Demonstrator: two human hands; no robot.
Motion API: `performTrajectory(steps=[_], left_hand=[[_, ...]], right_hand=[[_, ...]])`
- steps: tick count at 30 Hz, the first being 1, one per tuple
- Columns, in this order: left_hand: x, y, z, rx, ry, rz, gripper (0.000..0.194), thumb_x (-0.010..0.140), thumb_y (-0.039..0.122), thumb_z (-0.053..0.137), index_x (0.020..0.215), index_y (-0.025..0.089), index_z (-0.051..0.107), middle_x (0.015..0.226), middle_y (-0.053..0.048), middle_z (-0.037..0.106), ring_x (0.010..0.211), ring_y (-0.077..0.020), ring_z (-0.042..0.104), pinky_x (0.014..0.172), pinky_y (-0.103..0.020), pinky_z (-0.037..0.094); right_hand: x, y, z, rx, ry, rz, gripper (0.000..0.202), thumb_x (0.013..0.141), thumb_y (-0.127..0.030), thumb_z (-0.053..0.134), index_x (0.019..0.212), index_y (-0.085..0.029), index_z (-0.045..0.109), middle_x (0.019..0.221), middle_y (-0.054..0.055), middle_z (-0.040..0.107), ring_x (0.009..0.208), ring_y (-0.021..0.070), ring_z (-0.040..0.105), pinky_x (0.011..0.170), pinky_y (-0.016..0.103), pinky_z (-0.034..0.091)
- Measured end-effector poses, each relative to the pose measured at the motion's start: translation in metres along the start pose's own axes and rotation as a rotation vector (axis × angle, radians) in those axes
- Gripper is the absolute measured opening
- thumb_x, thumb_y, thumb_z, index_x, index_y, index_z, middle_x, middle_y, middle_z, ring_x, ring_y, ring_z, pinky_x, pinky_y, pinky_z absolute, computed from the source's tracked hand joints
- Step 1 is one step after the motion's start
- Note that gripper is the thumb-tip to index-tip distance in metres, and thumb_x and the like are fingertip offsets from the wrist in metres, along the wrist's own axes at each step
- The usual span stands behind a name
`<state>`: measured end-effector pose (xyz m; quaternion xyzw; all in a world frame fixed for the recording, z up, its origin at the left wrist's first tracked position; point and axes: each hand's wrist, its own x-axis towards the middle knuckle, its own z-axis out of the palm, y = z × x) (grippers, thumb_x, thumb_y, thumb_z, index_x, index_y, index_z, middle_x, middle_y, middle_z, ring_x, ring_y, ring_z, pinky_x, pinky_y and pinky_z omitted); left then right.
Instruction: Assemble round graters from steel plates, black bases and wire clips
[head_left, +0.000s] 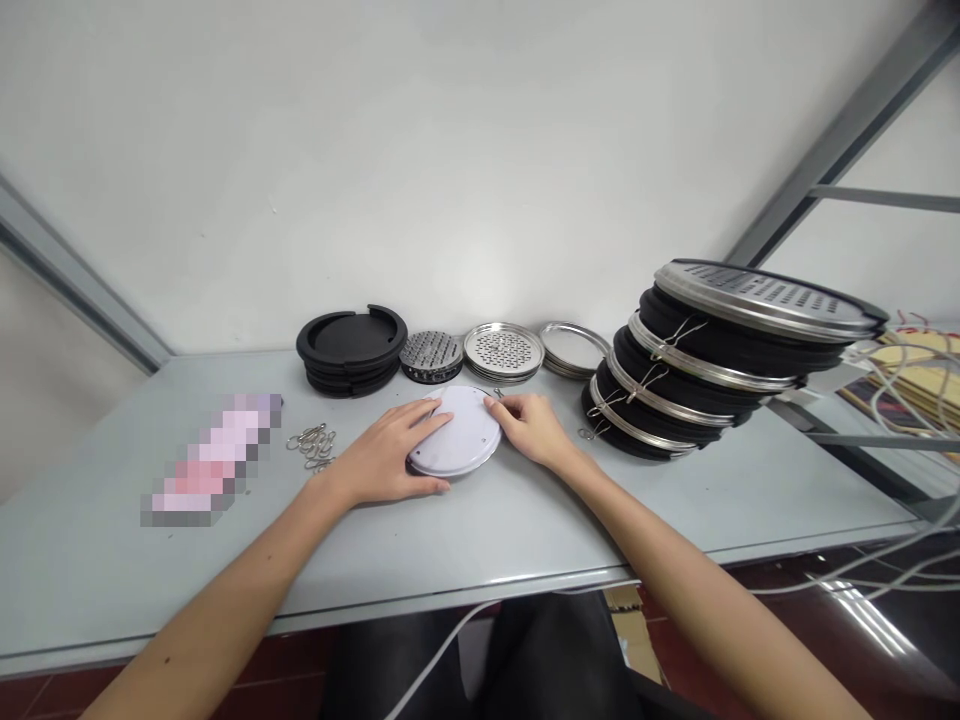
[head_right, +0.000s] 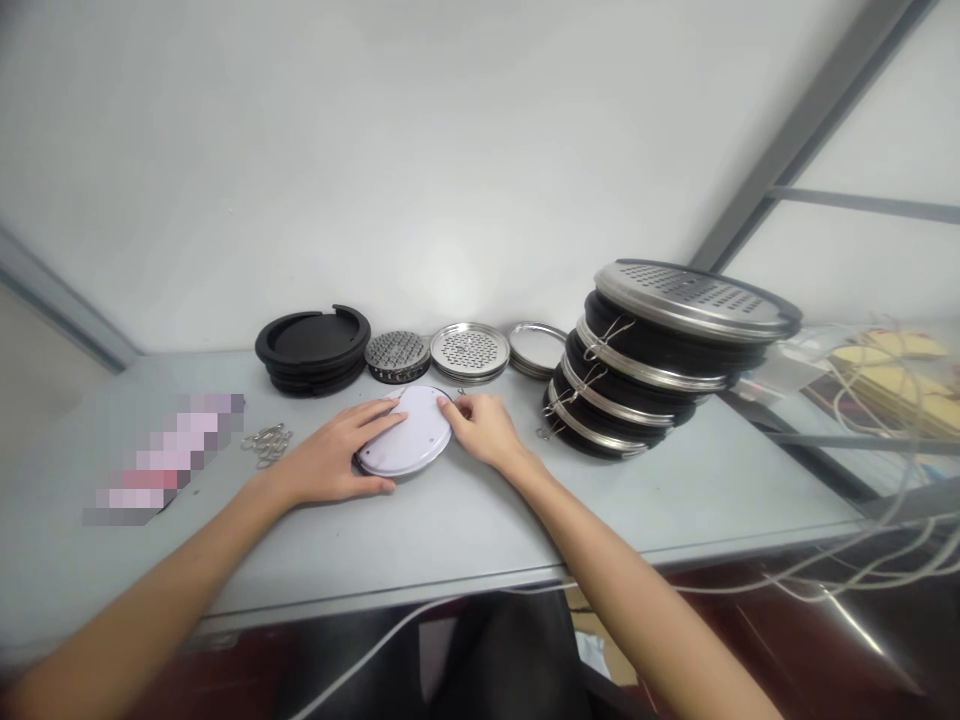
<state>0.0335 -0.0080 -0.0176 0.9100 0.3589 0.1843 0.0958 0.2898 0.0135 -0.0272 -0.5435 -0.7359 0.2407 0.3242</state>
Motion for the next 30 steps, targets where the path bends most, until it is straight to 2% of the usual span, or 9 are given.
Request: performTrajectory(steps=[4, 7, 11, 15, 17, 22, 25, 28, 30], left_hand=[[0.0, 0.001, 0.001, 0.009, -0.004, 0.003, 0.087, 0.072, 0.058, 0.074, 0.146, 0.024, 0.041, 0.153, -0.015, 0.037, 0.137, -0.0368, 0.038, 0.111, -0.054, 0.035], [0.001, 0.002, 0.001, 0.023, 0.03, 0.009, 0.087, 0.073, 0.056, 0.074, 0.146, 0.024, 0.04, 0.158, -0.016, 0.024, 0.141, -0.0373, 0.031, 0.112, -0.054, 0.034], [0.003, 0.003, 0.002, 0.027, 0.162, -0.032, 0.088, 0.077, 0.053, 0.071, 0.149, 0.023, 0.03, 0.16, -0.015, 0.015, 0.145, -0.036, 0.021, 0.115, -0.054, 0.028], [0.005, -0.001, 0.004, -0.089, 0.34, -0.149, 0.094, 0.085, 0.045, 0.065, 0.154, 0.025, 0.004, 0.159, -0.015, 0.021, 0.142, -0.0314, 0.031, 0.114, -0.05, 0.032], [0.005, -0.003, 0.004, -0.138, 0.396, -0.178, 0.097, 0.086, 0.044, 0.064, 0.154, 0.026, -0.002, 0.158, -0.016, 0.022, 0.138, -0.0304, 0.038, 0.111, -0.049, 0.036], [0.004, -0.003, 0.001, -0.109, 0.388, -0.144, 0.088, 0.086, 0.048, 0.064, 0.153, 0.026, 0.012, 0.149, -0.015, 0.039, 0.135, -0.0298, 0.042, 0.11, -0.049, 0.037], [0.004, -0.001, -0.002, -0.123, 0.312, -0.073, 0.072, 0.088, 0.05, 0.061, 0.148, 0.024, 0.03, 0.134, -0.013, 0.055, 0.124, -0.0289, 0.052, 0.103, -0.047, 0.044], [0.005, 0.002, -0.003, -0.098, 0.267, -0.012, 0.051, 0.089, 0.05, 0.059, 0.131, 0.022, 0.053, 0.126, -0.012, 0.061, 0.116, -0.0276, 0.057, 0.1, -0.045, 0.046], [0.006, 0.002, -0.002, -0.068, 0.264, 0.0, 0.048, 0.088, 0.05, 0.061, 0.126, 0.021, 0.058, 0.126, -0.012, 0.062, 0.116, -0.0273, 0.058, 0.101, -0.046, 0.046]], right_hand=[[0.002, -0.002, -0.002, 0.103, -0.019, 0.049, 0.053, 0.087, -0.06, 0.047, 0.056, -0.017, 0.051, 0.052, -0.002, 0.044, 0.054, 0.0113, 0.039, 0.052, 0.025, 0.028], [0.003, -0.003, -0.004, 0.274, -0.017, 0.064, 0.049, 0.085, -0.059, 0.051, 0.064, -0.015, 0.059, 0.057, -0.001, 0.052, 0.055, 0.0121, 0.044, 0.053, 0.025, 0.034], [0.001, -0.005, -0.008, 0.368, 0.139, 0.008, 0.044, 0.087, -0.054, 0.053, 0.088, -0.014, 0.069, 0.076, 0.004, 0.066, 0.062, 0.0156, 0.055, 0.056, 0.026, 0.043], [-0.006, -0.009, -0.013, 0.174, 0.428, -0.225, 0.03, 0.089, -0.042, 0.057, 0.1, -0.018, 0.068, 0.091, 0.007, 0.07, 0.071, 0.0186, 0.062, 0.066, 0.031, 0.05], [-0.009, -0.009, -0.014, 0.055, 0.474, -0.39, 0.022, 0.088, -0.035, 0.058, 0.1, -0.019, 0.068, 0.091, 0.008, 0.071, 0.075, 0.0193, 0.063, 0.071, 0.033, 0.051], [-0.014, -0.009, -0.012, -0.1, 0.296, -0.643, 0.019, 0.084, -0.035, 0.063, 0.096, -0.021, 0.069, 0.086, 0.008, 0.072, 0.073, 0.0187, 0.065, 0.067, 0.032, 0.052], [-0.014, -0.009, -0.01, -0.151, 0.199, -0.705, 0.024, 0.082, -0.039, 0.065, 0.096, -0.021, 0.069, 0.088, 0.008, 0.073, 0.075, 0.0193, 0.065, 0.069, 0.032, 0.051], [-0.012, -0.009, -0.011, -0.172, 0.157, -0.73, 0.027, 0.082, -0.04, 0.065, 0.1, -0.02, 0.068, 0.092, 0.008, 0.072, 0.079, 0.02, 0.065, 0.073, 0.034, 0.051], [-0.01, -0.008, -0.012, -0.177, 0.133, -0.74, 0.028, 0.082, -0.039, 0.066, 0.101, -0.02, 0.068, 0.094, 0.008, 0.072, 0.081, 0.0202, 0.064, 0.075, 0.035, 0.05]])
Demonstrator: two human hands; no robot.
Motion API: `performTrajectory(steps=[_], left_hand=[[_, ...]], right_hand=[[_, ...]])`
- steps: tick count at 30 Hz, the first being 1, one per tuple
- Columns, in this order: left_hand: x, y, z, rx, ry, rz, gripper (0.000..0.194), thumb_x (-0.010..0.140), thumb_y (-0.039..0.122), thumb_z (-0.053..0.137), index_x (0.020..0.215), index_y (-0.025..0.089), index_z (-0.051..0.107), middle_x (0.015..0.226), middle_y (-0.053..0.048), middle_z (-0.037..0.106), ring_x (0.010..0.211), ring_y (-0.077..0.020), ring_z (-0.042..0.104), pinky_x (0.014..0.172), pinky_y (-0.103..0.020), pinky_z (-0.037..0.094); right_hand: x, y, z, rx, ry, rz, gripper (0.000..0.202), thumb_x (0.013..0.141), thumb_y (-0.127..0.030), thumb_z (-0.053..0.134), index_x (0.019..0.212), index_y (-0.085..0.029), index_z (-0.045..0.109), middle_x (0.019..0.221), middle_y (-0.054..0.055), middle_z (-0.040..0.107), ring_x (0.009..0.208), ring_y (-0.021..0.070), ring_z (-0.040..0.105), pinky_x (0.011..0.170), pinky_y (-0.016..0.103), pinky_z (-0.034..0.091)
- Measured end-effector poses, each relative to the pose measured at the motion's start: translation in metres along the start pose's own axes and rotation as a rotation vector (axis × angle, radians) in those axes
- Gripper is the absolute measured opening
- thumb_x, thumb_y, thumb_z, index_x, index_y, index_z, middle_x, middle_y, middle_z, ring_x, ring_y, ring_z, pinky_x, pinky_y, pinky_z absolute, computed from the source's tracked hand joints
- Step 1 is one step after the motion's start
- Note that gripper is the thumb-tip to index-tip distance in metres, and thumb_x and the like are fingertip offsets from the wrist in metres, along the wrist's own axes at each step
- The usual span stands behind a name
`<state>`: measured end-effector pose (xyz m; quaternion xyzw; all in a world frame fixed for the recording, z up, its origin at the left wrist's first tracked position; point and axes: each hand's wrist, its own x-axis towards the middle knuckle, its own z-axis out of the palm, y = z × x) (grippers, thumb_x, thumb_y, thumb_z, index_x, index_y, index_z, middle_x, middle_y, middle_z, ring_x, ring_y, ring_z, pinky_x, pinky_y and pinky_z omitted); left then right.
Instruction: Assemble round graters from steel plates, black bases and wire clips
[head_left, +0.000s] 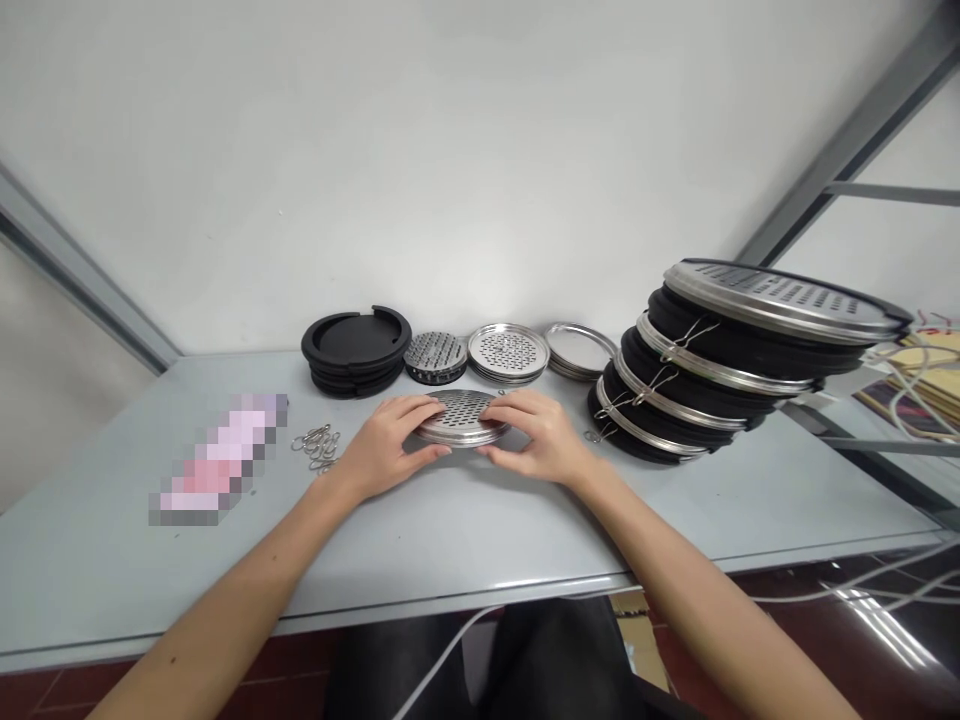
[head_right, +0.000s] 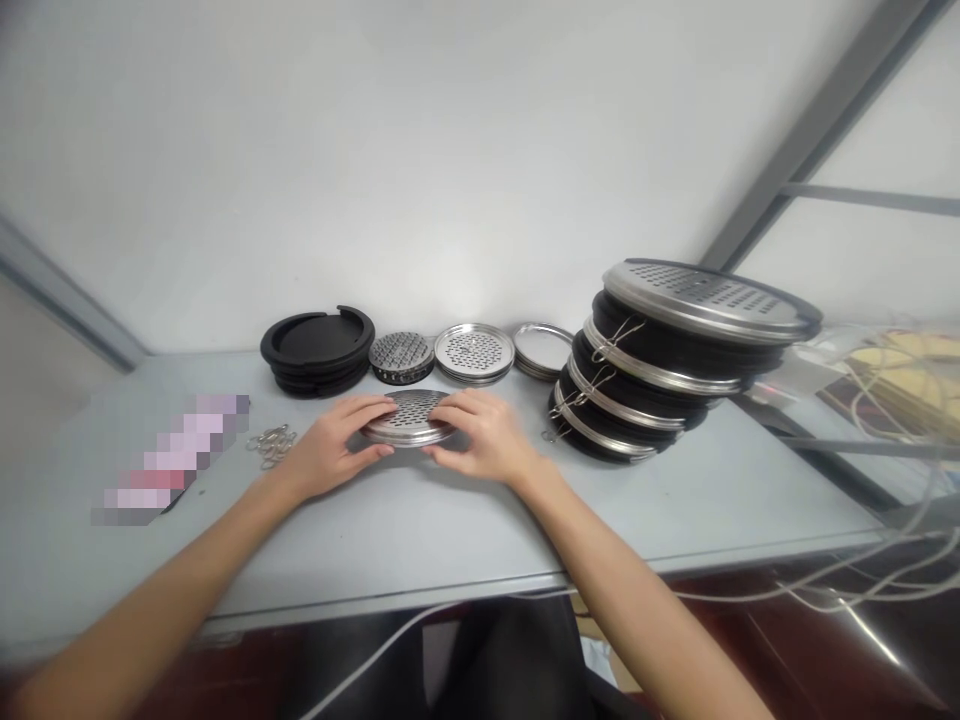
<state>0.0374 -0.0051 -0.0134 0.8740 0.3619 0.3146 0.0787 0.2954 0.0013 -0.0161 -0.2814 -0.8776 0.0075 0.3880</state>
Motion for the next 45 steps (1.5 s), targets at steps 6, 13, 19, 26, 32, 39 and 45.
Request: performTrajectory(steps=[6, 13, 19, 26, 32, 39, 45], left_hand=[[-0.003, -0.004, 0.003, 0.012, -0.086, -0.036, 0.055, 0.087, 0.051, 0.061, 0.133, 0.021, 0.055, 0.137, -0.012, 0.057, 0.126, -0.0279, 0.054, 0.106, -0.047, 0.045], [-0.005, -0.003, 0.004, 0.008, -0.223, -0.078, 0.066, 0.085, 0.052, 0.063, 0.142, 0.022, 0.046, 0.15, -0.012, 0.043, 0.139, -0.0287, 0.04, 0.112, -0.046, 0.038], [-0.006, -0.007, 0.004, 0.002, -0.218, -0.072, 0.069, 0.088, 0.049, 0.061, 0.147, 0.023, 0.036, 0.15, -0.011, 0.043, 0.14, -0.0267, 0.038, 0.113, -0.045, 0.036], [-0.006, -0.012, 0.005, 0.026, -0.238, -0.047, 0.074, 0.085, 0.049, 0.066, 0.148, 0.025, 0.035, 0.15, -0.01, 0.044, 0.139, -0.0278, 0.039, 0.114, -0.046, 0.036], [-0.006, -0.01, 0.008, 0.005, -0.228, -0.07, 0.078, 0.082, 0.05, 0.067, 0.148, 0.022, 0.036, 0.151, -0.013, 0.04, 0.139, -0.0314, 0.038, 0.113, -0.049, 0.036], [-0.004, -0.017, 0.015, 0.088, -0.139, -0.179, 0.053, 0.093, 0.047, 0.051, 0.135, 0.014, 0.052, 0.146, -0.017, 0.046, 0.134, -0.0308, 0.044, 0.112, -0.05, 0.036], [-0.005, -0.011, 0.016, 0.073, -0.198, -0.156, 0.065, 0.084, 0.054, 0.061, 0.137, 0.017, 0.052, 0.149, -0.015, 0.043, 0.134, -0.032, 0.044, 0.111, -0.049, 0.037]], right_hand=[[0.0, 0.003, -0.002, -0.033, -0.076, -0.002, 0.026, 0.082, -0.038, 0.066, 0.101, -0.02, 0.068, 0.097, 0.008, 0.071, 0.084, 0.0208, 0.063, 0.077, 0.036, 0.049], [-0.002, 0.004, 0.002, -0.135, -0.193, -0.093, 0.027, 0.084, -0.038, 0.065, 0.101, -0.018, 0.068, 0.094, 0.009, 0.07, 0.082, 0.0215, 0.061, 0.073, 0.036, 0.048], [-0.002, 0.0, 0.008, -0.166, -0.187, -0.057, 0.024, 0.083, -0.031, 0.064, 0.102, -0.017, 0.067, 0.097, 0.009, 0.069, 0.083, 0.0218, 0.059, 0.073, 0.035, 0.048], [-0.001, -0.003, 0.008, -0.032, -0.306, 0.047, 0.048, 0.074, -0.049, 0.074, 0.11, -0.018, 0.066, 0.106, 0.01, 0.065, 0.094, 0.0249, 0.056, 0.084, 0.039, 0.047], [0.001, -0.004, 0.007, 0.048, -0.302, 0.105, 0.034, 0.086, -0.042, 0.064, 0.109, -0.017, 0.067, 0.103, 0.01, 0.067, 0.094, 0.0236, 0.058, 0.086, 0.038, 0.046], [0.005, -0.002, 0.0, 0.113, -0.302, 0.182, 0.021, 0.094, -0.025, 0.054, 0.083, -0.018, 0.071, 0.08, 0.006, 0.07, 0.076, 0.017, 0.062, 0.077, 0.031, 0.046], [0.004, 0.002, 0.0, 0.024, -0.249, 0.203, 0.02, 0.093, -0.023, 0.054, 0.082, -0.017, 0.07, 0.079, 0.006, 0.07, 0.079, 0.0193, 0.06, 0.079, 0.033, 0.046]])
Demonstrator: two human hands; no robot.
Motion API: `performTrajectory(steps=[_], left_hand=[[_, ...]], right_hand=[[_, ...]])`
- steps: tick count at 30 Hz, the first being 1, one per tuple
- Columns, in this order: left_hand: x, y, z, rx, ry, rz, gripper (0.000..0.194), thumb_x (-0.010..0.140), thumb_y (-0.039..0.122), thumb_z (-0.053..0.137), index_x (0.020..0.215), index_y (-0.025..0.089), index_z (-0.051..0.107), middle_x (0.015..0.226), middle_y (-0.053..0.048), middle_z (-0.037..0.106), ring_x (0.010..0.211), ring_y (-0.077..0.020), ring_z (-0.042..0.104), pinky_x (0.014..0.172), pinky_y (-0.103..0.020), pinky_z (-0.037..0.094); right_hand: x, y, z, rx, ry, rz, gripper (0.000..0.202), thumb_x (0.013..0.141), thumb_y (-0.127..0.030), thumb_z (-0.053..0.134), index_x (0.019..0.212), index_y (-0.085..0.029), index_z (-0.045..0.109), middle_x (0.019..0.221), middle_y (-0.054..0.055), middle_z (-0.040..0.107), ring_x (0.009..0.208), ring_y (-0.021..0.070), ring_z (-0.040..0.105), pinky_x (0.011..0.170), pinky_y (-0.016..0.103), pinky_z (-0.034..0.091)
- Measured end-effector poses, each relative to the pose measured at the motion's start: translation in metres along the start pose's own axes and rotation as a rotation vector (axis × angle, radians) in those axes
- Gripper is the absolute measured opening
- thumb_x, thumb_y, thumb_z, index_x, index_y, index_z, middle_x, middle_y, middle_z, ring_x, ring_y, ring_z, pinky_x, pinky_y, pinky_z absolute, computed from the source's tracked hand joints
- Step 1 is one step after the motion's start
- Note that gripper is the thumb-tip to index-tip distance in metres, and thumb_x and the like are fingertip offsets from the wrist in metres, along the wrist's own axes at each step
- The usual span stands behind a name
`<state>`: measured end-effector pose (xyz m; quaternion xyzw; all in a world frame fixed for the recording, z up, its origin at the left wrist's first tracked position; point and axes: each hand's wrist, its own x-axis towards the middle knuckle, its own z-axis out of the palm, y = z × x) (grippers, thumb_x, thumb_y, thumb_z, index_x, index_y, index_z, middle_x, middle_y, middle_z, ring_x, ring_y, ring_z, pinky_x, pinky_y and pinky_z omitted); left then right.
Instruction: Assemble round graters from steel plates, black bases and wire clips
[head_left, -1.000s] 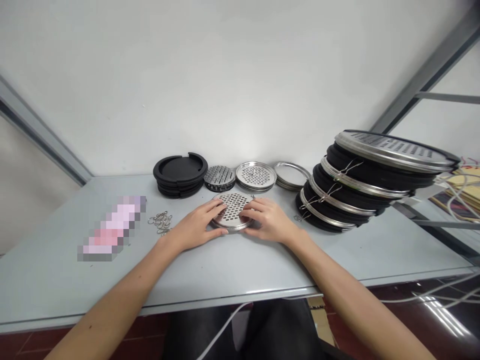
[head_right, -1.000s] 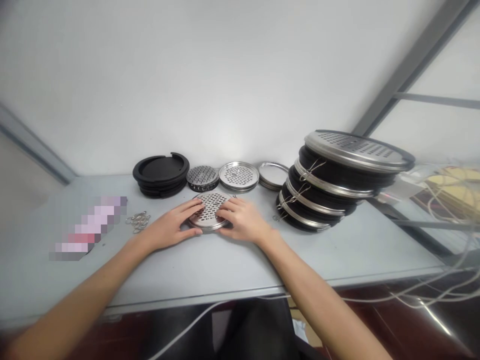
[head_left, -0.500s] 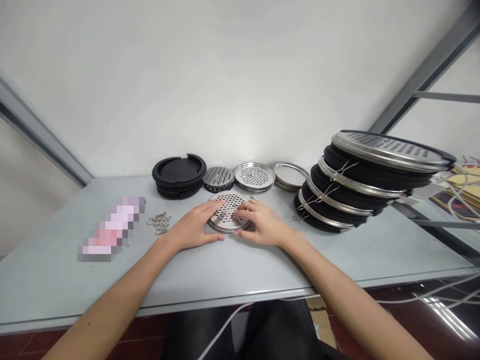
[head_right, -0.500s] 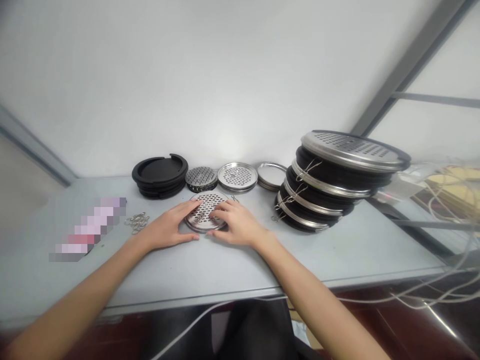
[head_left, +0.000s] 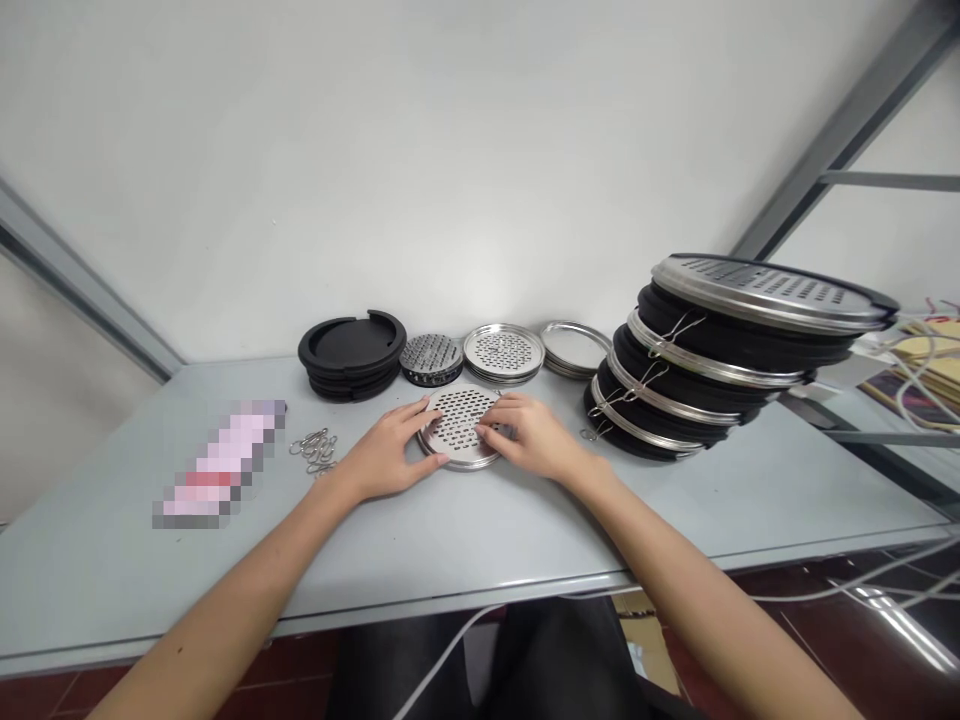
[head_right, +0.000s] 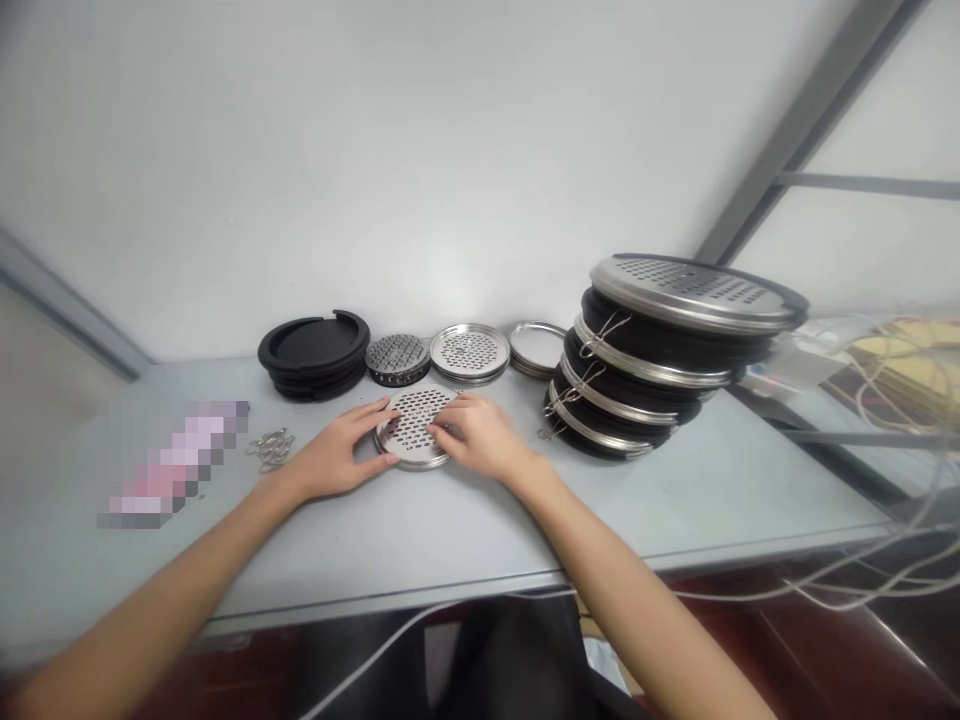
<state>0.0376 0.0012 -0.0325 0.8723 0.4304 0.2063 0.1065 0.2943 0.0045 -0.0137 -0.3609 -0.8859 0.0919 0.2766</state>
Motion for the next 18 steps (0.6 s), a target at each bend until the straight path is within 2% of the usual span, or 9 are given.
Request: performTrajectory(steps=[3, 6, 9, 12, 13, 15, 16, 18], left_hand=[[0.004, 0.007, 0.006, 0.019, 0.018, 0.009, 0.066, 0.082, 0.054, 0.064, 0.137, 0.02, 0.052, 0.148, -0.014, 0.044, 0.132, -0.0319, 0.047, 0.109, -0.049, 0.039], [0.014, 0.015, 0.011, 0.052, 0.051, 0.022, 0.064, 0.083, 0.055, 0.063, 0.134, 0.018, 0.054, 0.144, -0.017, 0.049, 0.129, -0.0323, 0.05, 0.107, -0.049, 0.04], [0.024, 0.022, 0.01, 0.075, 0.03, 0.06, 0.062, 0.081, 0.055, 0.065, 0.13, 0.017, 0.057, 0.136, -0.017, 0.057, 0.124, -0.033, 0.055, 0.103, -0.048, 0.044], [0.031, 0.025, 0.005, 0.062, 0.031, 0.104, 0.052, 0.08, 0.053, 0.067, 0.121, 0.02, 0.062, 0.121, -0.012, 0.068, 0.11, -0.0302, 0.064, 0.092, -0.043, 0.051], [0.032, 0.024, 0.002, 0.057, 0.069, 0.123, 0.045, 0.081, 0.05, 0.066, 0.116, 0.021, 0.064, 0.116, -0.01, 0.07, 0.105, -0.0284, 0.065, 0.09, -0.042, 0.052], [0.034, 0.017, -0.005, 0.067, 0.217, 0.167, 0.03, 0.086, 0.04, 0.063, 0.108, 0.021, 0.067, 0.11, -0.008, 0.071, 0.101, -0.0255, 0.066, 0.091, -0.04, 0.052], [0.034, 0.011, -0.009, 0.087, 0.327, 0.201, 0.025, 0.087, 0.035, 0.061, 0.105, 0.02, 0.068, 0.11, -0.008, 0.071, 0.104, -0.0251, 0.064, 0.095, -0.041, 0.05], [0.034, -0.002, -0.017, 0.148, 0.545, 0.176, 0.021, 0.087, 0.028, 0.059, 0.104, 0.019, 0.069, 0.112, -0.009, 0.069, 0.111, -0.0262, 0.06, 0.1, -0.044, 0.046]], right_hand=[[-0.001, 0.006, 0.006, -0.049, 0.054, 0.015, 0.02, 0.092, -0.026, 0.055, 0.102, -0.016, 0.069, 0.101, 0.01, 0.07, 0.098, 0.0235, 0.059, 0.091, 0.037, 0.045], [-0.002, 0.01, 0.01, -0.072, 0.037, 0.033, 0.03, 0.092, -0.032, 0.056, 0.115, -0.014, 0.065, 0.115, 0.013, 0.066, 0.107, 0.0254, 0.057, 0.096, 0.039, 0.044], [-0.001, 0.01, 0.008, -0.103, 0.012, 0.094, 0.031, 0.093, -0.034, 0.054, 0.114, -0.014, 0.065, 0.107, 0.012, 0.069, 0.1, 0.0243, 0.06, 0.09, 0.036, 0.045], [0.001, 0.008, 0.002, -0.154, 0.015, 0.174, 0.024, 0.094, -0.031, 0.052, 0.102, -0.017, 0.069, 0.089, 0.008, 0.071, 0.088, 0.0224, 0.061, 0.081, 0.033, 0.044], [0.001, 0.008, 0.001, -0.169, 0.018, 0.198, 0.023, 0.094, -0.031, 0.051, 0.098, -0.018, 0.07, 0.085, 0.007, 0.071, 0.085, 0.022, 0.061, 0.078, 0.032, 0.043], [0.001, 0.007, -0.002, -0.187, 0.029, 0.248, 0.024, 0.094, -0.03, 0.05, 0.093, -0.019, 0.071, 0.083, 0.007, 0.071, 0.082, 0.0212, 0.062, 0.074, 0.031, 0.042], [0.001, 0.007, -0.003, -0.189, 0.035, 0.271, 0.024, 0.094, -0.03, 0.049, 0.093, -0.019, 0.071, 0.083, 0.007, 0.071, 0.08, 0.0209, 0.062, 0.073, 0.03, 0.041], [0.0, 0.007, -0.004, -0.175, 0.044, 0.303, 0.024, 0.094, -0.031, 0.049, 0.095, -0.019, 0.07, 0.086, 0.007, 0.072, 0.08, 0.0207, 0.063, 0.071, 0.03, 0.041]])
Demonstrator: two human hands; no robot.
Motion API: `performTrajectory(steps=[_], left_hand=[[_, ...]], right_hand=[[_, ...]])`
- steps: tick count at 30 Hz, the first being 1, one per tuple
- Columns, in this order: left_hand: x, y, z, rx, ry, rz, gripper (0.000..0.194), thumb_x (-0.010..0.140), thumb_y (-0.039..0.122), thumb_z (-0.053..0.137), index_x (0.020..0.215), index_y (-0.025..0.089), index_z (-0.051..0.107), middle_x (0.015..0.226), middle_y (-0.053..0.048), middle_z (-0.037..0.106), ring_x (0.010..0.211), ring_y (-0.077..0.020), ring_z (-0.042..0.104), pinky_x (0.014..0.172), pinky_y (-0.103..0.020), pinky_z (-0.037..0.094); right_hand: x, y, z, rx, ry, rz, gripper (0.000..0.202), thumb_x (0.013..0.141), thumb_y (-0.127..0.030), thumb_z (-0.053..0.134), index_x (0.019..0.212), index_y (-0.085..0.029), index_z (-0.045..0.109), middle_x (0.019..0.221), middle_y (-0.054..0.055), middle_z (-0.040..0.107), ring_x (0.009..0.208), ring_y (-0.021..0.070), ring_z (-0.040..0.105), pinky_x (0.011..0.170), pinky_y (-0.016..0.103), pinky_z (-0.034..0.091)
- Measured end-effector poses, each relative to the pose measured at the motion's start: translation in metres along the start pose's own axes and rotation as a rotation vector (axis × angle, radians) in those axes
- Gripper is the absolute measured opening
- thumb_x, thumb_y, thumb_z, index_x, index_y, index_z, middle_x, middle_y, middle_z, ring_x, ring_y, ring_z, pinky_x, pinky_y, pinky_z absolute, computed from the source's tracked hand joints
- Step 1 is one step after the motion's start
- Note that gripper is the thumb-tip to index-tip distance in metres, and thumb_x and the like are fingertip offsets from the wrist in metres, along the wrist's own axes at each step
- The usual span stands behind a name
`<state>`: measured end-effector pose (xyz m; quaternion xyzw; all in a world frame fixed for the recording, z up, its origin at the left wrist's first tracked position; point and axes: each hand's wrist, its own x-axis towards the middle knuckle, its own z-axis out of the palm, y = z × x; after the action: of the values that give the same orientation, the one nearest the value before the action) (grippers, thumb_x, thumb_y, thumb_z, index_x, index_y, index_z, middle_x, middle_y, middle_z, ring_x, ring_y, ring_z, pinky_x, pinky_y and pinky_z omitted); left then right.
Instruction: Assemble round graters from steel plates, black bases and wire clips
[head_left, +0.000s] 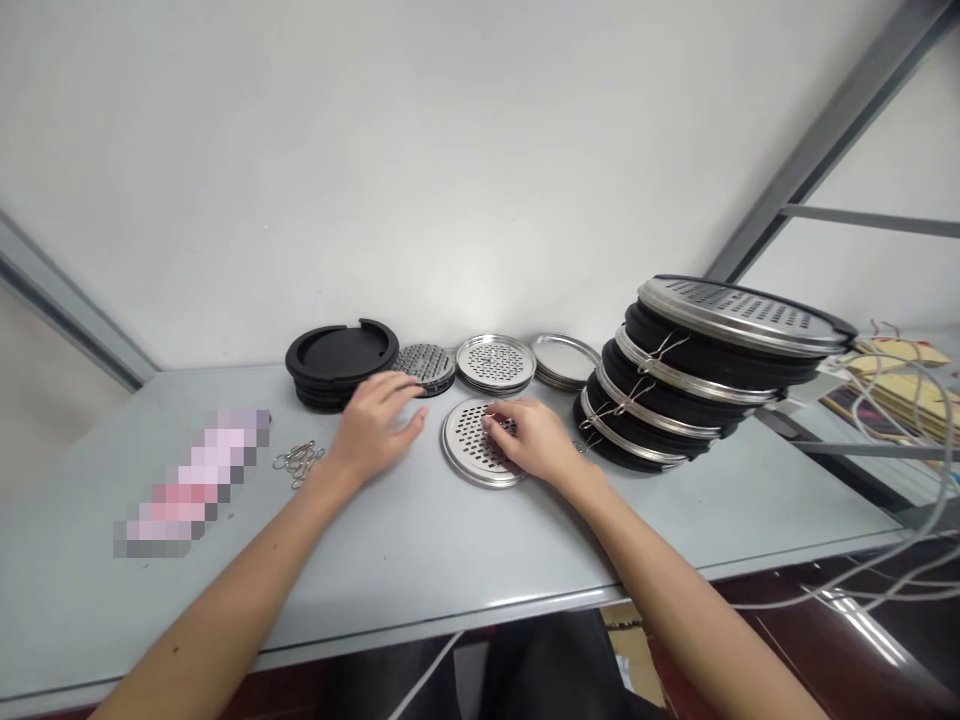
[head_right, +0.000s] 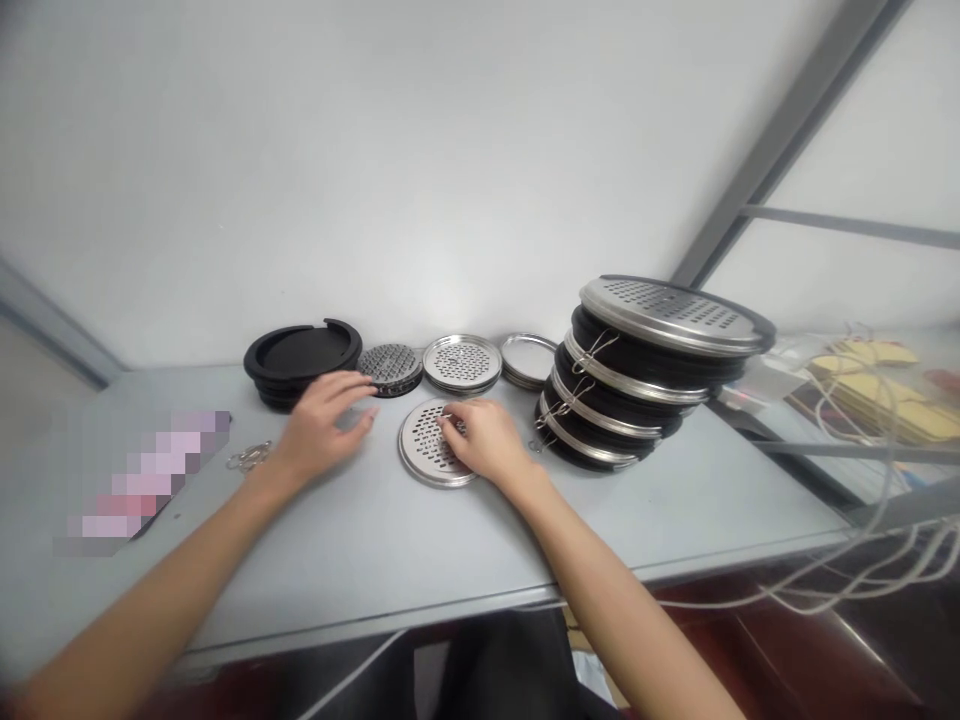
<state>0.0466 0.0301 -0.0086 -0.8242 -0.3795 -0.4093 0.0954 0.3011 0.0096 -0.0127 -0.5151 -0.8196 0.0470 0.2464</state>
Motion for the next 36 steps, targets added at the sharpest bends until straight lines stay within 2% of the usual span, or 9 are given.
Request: performTrajectory(steps=[4, 7, 10, 14, 17, 22, 27, 33, 36], left_hand=[[-0.002, -0.032, -0.01, 0.192, 0.145, -0.145, 0.028, 0.087, 0.028, 0.059, 0.112, 0.018, 0.066, 0.121, -0.011, 0.064, 0.122, -0.0295, 0.051, 0.107, -0.047, 0.039], [-0.007, -0.047, -0.01, 0.298, 0.062, -0.251, 0.041, 0.085, 0.031, 0.058, 0.123, 0.014, 0.06, 0.132, -0.016, 0.057, 0.129, -0.0341, 0.045, 0.109, -0.05, 0.034], [-0.011, -0.053, -0.007, 0.368, -0.037, -0.28, 0.039, 0.085, 0.028, 0.056, 0.121, 0.012, 0.059, 0.126, -0.016, 0.061, 0.125, -0.0341, 0.049, 0.112, -0.051, 0.029], [-0.012, -0.053, -0.004, 0.368, -0.063, -0.303, 0.026, 0.085, 0.019, 0.052, 0.108, 0.016, 0.062, 0.114, -0.011, 0.067, 0.115, -0.0288, 0.057, 0.112, -0.048, 0.029], [-0.013, -0.052, -0.004, 0.35, -0.053, -0.293, 0.022, 0.085, 0.017, 0.051, 0.104, 0.017, 0.061, 0.11, -0.01, 0.069, 0.117, -0.0306, 0.057, 0.111, -0.052, 0.029], [-0.015, -0.051, -0.001, 0.292, 0.043, -0.258, 0.022, 0.085, 0.019, 0.053, 0.106, 0.018, 0.06, 0.11, -0.011, 0.069, 0.117, -0.0341, 0.057, 0.111, -0.061, 0.026], [-0.015, -0.048, 0.001, 0.226, 0.075, -0.249, 0.022, 0.088, 0.018, 0.05, 0.108, 0.019, 0.059, 0.116, -0.012, 0.068, 0.12, -0.0324, 0.057, 0.111, -0.061, 0.026], [-0.01, -0.035, -0.002, 0.089, 0.063, -0.118, 0.022, 0.09, 0.02, 0.051, 0.111, 0.018, 0.058, 0.121, -0.011, 0.066, 0.124, -0.0283, 0.055, 0.112, -0.054, 0.03], [-0.006, -0.025, -0.009, -0.022, -0.001, 0.008, 0.022, 0.092, 0.019, 0.051, 0.113, 0.019, 0.058, 0.122, -0.01, 0.066, 0.125, -0.0251, 0.055, 0.112, -0.05, 0.034]], right_hand=[[-0.001, 0.001, 0.001, 0.054, -0.016, -0.008, 0.023, 0.094, -0.03, 0.05, 0.096, -0.019, 0.07, 0.089, 0.007, 0.07, 0.084, 0.0205, 0.062, 0.074, 0.029, 0.042], [0.0, 0.003, 0.002, 0.075, -0.025, -0.012, 0.023, 0.093, -0.031, 0.051, 0.097, -0.018, 0.07, 0.088, 0.007, 0.067, 0.085, 0.0203, 0.06, 0.075, 0.029, 0.042], [0.0, 0.004, 0.003, 0.086, -0.038, -0.022, 0.024, 0.094, -0.032, 0.051, 0.099, -0.019, 0.07, 0.089, 0.007, 0.065, 0.086, 0.0201, 0.059, 0.077, 0.03, 0.043], [0.0, 0.005, 0.004, 0.094, -0.048, -0.021, 0.025, 0.094, -0.032, 0.051, 0.1, -0.018, 0.07, 0.09, 0.007, 0.063, 0.087, 0.0201, 0.058, 0.078, 0.03, 0.043], [0.0, 0.006, 0.004, 0.106, -0.054, -0.027, 0.024, 0.093, -0.032, 0.052, 0.1, -0.018, 0.07, 0.093, 0.008, 0.063, 0.088, 0.0205, 0.058, 0.08, 0.031, 0.044], [0.0, 0.007, 0.004, 0.112, -0.05, -0.055, 0.024, 0.093, -0.032, 0.053, 0.103, -0.017, 0.069, 0.097, 0.009, 0.064, 0.091, 0.0217, 0.059, 0.082, 0.033, 0.045], [0.0, 0.008, 0.005, 0.117, -0.054, -0.067, 0.024, 0.093, -0.032, 0.054, 0.104, -0.017, 0.069, 0.099, 0.009, 0.064, 0.093, 0.0223, 0.059, 0.084, 0.035, 0.046], [0.0, 0.007, 0.007, 0.123, -0.003, -0.115, 0.023, 0.092, -0.031, 0.053, 0.101, -0.017, 0.068, 0.096, 0.01, 0.067, 0.098, 0.0247, 0.059, 0.089, 0.039, 0.046], [0.001, 0.007, 0.009, 0.174, 0.1, -0.112, 0.029, 0.092, -0.03, 0.052, 0.116, -0.017, 0.062, 0.108, 0.012, 0.067, 0.107, 0.0271, 0.057, 0.096, 0.044, 0.045]])
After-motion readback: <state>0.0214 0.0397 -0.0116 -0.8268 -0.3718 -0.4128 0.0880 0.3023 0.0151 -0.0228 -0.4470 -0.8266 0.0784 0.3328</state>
